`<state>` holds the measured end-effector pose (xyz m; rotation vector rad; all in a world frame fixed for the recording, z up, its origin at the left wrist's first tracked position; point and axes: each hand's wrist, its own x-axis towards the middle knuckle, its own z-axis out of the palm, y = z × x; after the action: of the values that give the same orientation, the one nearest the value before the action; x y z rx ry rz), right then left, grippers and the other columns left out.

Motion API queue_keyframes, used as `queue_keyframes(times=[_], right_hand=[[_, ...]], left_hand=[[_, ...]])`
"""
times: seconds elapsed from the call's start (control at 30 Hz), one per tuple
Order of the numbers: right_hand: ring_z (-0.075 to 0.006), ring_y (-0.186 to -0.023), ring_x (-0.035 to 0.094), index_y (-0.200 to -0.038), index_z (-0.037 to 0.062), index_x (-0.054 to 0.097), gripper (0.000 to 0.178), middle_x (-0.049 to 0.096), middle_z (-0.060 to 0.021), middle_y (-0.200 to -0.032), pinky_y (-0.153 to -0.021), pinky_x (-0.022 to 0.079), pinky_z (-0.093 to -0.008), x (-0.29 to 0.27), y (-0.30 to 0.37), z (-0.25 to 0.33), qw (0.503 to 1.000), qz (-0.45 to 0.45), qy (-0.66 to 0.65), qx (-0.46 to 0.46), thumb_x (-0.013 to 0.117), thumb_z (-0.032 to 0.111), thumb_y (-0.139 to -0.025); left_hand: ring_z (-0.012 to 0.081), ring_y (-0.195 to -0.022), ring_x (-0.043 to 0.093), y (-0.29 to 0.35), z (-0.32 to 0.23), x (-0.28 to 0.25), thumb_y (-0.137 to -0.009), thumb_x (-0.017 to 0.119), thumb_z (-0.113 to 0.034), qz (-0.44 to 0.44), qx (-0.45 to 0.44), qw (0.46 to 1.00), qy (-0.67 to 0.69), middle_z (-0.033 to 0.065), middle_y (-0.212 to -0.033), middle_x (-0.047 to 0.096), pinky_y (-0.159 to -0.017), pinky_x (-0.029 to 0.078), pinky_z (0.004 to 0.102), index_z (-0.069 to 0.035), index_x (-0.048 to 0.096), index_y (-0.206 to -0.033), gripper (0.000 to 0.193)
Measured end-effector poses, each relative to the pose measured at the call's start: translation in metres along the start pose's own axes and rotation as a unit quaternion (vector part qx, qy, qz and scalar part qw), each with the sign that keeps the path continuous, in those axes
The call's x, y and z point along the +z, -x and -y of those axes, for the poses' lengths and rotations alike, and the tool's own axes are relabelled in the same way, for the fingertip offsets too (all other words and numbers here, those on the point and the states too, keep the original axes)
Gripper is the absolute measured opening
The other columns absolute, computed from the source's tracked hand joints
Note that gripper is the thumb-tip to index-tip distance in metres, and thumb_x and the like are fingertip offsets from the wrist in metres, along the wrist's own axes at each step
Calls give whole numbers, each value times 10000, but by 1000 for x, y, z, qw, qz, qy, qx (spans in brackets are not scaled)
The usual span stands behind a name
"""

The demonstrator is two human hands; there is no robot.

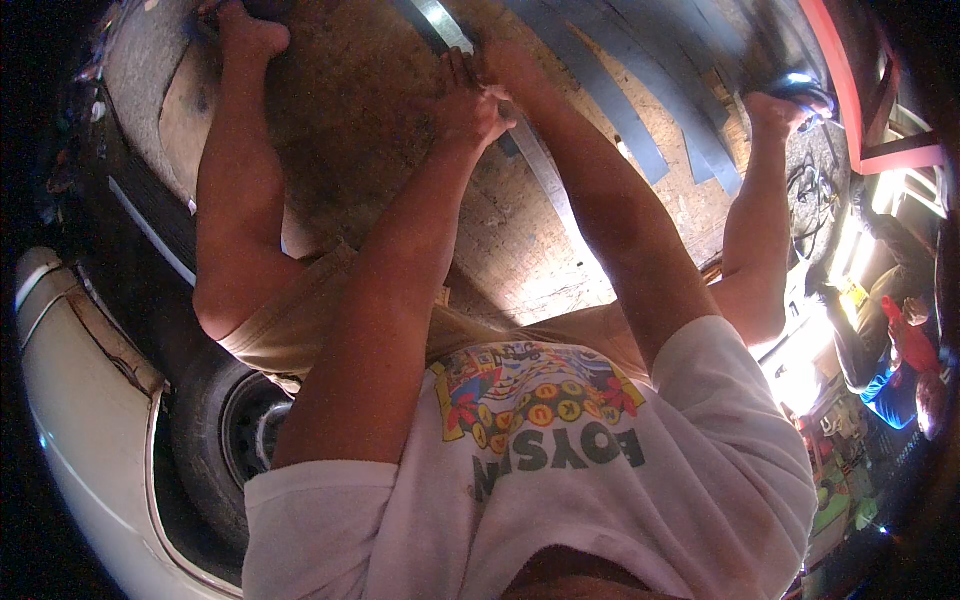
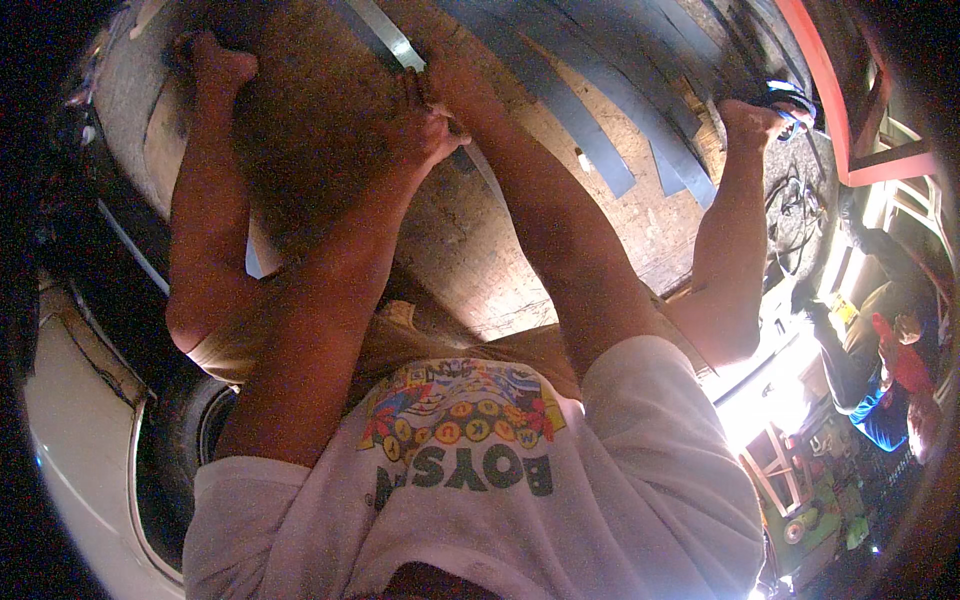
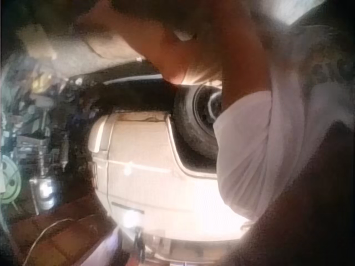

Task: The person sits on the floor and uses a utility knife to cut a long strip of grey material. They repeatedly measure, align, and cut the material into smaller pieces, occasionally inspecting the cut edges.

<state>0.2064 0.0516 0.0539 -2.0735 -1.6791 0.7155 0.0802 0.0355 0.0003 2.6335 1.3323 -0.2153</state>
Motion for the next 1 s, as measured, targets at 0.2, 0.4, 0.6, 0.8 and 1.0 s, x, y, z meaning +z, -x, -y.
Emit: queue_keyframes(times=[0.2, 0.4, 0.6, 0.8, 1.0], right_hand=[[-453, -918, 696, -1096, -57, 669, 371, 704, -279, -967, -808, 558, -523, 4, -3, -16, 998, 16, 56, 10, 621, 266, -921], [-464, -928, 691, -1137, -53, 627, 421, 702, -287, -984, -807, 561, -528, 4, 0, 5, 999, 16, 30, -8, 654, 295, -902], [-474, -983, 688, -1282, -49, 509, 635, 702, -296, -1053, -830, 563, -535, 14, -21, -10, 999, 31, 18, 35, 748, 366, -866], [-432, -938, 711, -1096, -47, 629, 381, 713, -270, -1011, -804, 569, -524, 19, -41, -1, 994, 81, 68, 27, 681, 256, -871], [-421, -906, 713, -948, -22, 738, 275, 712, -258, -959, -781, 571, -513, 8, -36, -7, 993, 76, 90, 0, 644, 222, -864]], left_hand=[[484, -1515, 148, -1, -14, -28, -758, 789, -621, 76, 39, 995, 50, 243, -1656, 157, -1202, 274, 612, -221, 347, -1570, 1007], [445, -1500, 233, 2, 6, 29, -765, 781, -623, -162, 39, 986, -15, 209, -1651, 209, -1190, 314, 580, -128, 302, -1578, 1066], [403, -1431, 397, 2, -12, -23, -758, 788, -622, 140, -2, 989, 37, 191, -1605, 336, -1147, 400, 505, -107, 301, -1572, 1078], [386, -1368, 478, 2, 2, 1, -742, 809, -616, 47, -21, 997, 61, 210, -1548, 410, -1105, 446, 488, -70, 330, -1543, 1081], [401, -1234, 594, -1, -18, -39, -729, 819, -620, 170, -46, 984, 37, 245, -1430, 530, -1012, 518, 491, 35, 286, -1514, 1154]])
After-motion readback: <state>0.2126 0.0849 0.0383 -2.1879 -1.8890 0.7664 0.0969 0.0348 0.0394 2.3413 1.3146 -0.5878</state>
